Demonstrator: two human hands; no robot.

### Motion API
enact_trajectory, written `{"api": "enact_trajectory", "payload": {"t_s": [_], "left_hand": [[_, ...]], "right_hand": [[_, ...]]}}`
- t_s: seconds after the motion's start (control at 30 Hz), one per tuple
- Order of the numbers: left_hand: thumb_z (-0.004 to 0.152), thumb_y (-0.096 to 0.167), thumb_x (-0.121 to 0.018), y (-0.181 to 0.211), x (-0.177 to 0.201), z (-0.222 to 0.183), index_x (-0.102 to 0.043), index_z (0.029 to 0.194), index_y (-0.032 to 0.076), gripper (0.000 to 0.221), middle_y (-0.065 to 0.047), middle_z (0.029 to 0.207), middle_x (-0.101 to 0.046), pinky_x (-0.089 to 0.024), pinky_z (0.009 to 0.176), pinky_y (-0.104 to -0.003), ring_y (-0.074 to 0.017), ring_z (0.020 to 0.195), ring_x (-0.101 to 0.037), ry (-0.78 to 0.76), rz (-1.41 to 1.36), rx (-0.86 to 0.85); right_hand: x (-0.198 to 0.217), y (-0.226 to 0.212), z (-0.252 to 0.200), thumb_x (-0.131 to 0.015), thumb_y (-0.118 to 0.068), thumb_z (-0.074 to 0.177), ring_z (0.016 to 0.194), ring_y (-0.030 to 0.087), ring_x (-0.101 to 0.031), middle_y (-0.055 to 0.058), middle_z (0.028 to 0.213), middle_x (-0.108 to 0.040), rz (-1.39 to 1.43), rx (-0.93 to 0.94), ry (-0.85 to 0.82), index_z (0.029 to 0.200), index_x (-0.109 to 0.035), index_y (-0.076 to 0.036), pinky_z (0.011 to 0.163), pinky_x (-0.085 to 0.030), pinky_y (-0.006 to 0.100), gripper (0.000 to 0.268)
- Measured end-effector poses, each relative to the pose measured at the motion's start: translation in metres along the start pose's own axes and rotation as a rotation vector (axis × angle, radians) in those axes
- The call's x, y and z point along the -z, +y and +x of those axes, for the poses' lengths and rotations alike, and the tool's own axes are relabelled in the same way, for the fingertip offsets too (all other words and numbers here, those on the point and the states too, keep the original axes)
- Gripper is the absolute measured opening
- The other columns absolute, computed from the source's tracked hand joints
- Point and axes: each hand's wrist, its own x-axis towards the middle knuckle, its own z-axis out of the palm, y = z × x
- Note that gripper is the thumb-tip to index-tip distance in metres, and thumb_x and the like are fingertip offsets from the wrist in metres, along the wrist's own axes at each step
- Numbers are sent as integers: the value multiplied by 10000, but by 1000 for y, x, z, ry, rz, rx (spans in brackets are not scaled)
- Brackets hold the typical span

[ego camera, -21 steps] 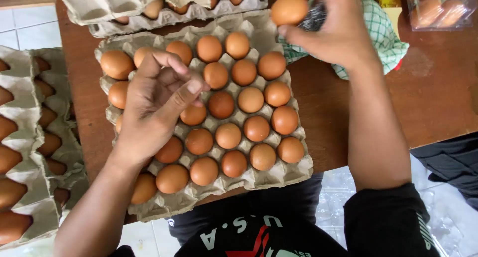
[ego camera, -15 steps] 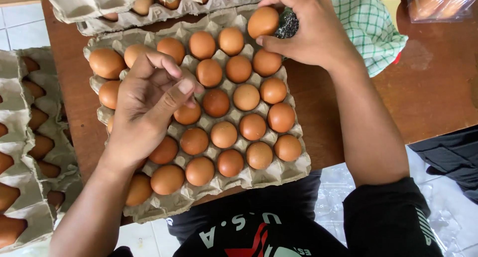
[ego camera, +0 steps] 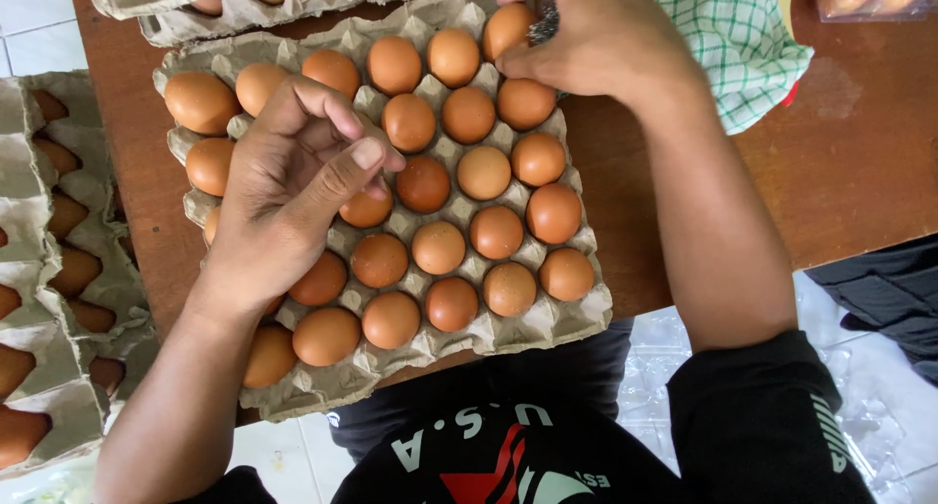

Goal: Cleaning individual eggs in a tray using a steel wool scrubber to remove dirt and stains.

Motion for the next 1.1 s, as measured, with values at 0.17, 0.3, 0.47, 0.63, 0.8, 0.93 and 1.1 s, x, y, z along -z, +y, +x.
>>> {"api": "enact_trajectory", "payload": {"t_s": [0.17,0.3,0.47,0.63,0.8,0.93,1.1], "left_hand": [[1057,127,-607,0,0,-1,-457,1075,128,151,-54,1013,-615,-572,789,-212,-147,1011,-695,1,-7,17],[1076,116,-590,2,0,-2,-453,1094,122,139,-54,1004,-606,-564,797,-209,-148,1010,-691,3,34,-2],[1075,107,-595,0,0,-2,-450,1104,116,148,-59,1002,-601,-562,812,-216,-160,1011,-694,11,31,9],[1062,112,-607,-1,1,-3,-461,1095,120,150,-54,1014,-616,-570,811,-207,-152,1012,-699,14,8,3],[1054,102,-605,1,-1,0,-459,1067,129,149,-56,1032,-643,-580,757,-183,-122,996,-691,-3,-33,0],[1042,116,-615,2,-1,0,-454,1064,135,164,-54,1018,-643,-565,758,-190,-122,998,-691,8,-43,25],[1035,124,-623,-1,0,1,-477,1064,135,149,-43,1021,-643,-584,770,-207,-125,998,-695,-13,-83,9]], "right_hand": [[5,8,-12,-723,-437,922,1019,131,-609,-72,1135,-659,116,32,-36,1278,-652,-254,830,-412,314,406],[-8,13,-11,-735,-369,893,934,140,-609,-62,1072,-642,107,104,96,1189,-637,-273,779,-421,355,327],[-15,21,-10,-728,-438,929,963,260,-626,15,1136,-681,39,132,106,1211,-623,-156,732,-430,418,413],[5,27,-28,-781,-403,1072,864,167,-593,-32,1059,-673,82,240,182,1084,-633,-143,727,-415,363,300],[20,17,-43,-841,-250,992,950,245,-736,124,1064,-786,27,302,124,1121,-786,-29,914,-522,429,262],[12,8,-47,-864,-510,881,918,292,-717,118,1025,-781,-26,240,85,1084,-785,-21,898,-482,435,535],[1,-14,-48,-855,-815,678,1015,370,-695,99,889,-763,-238,-212,-4,992,-818,-190,710,-548,538,701]]}}
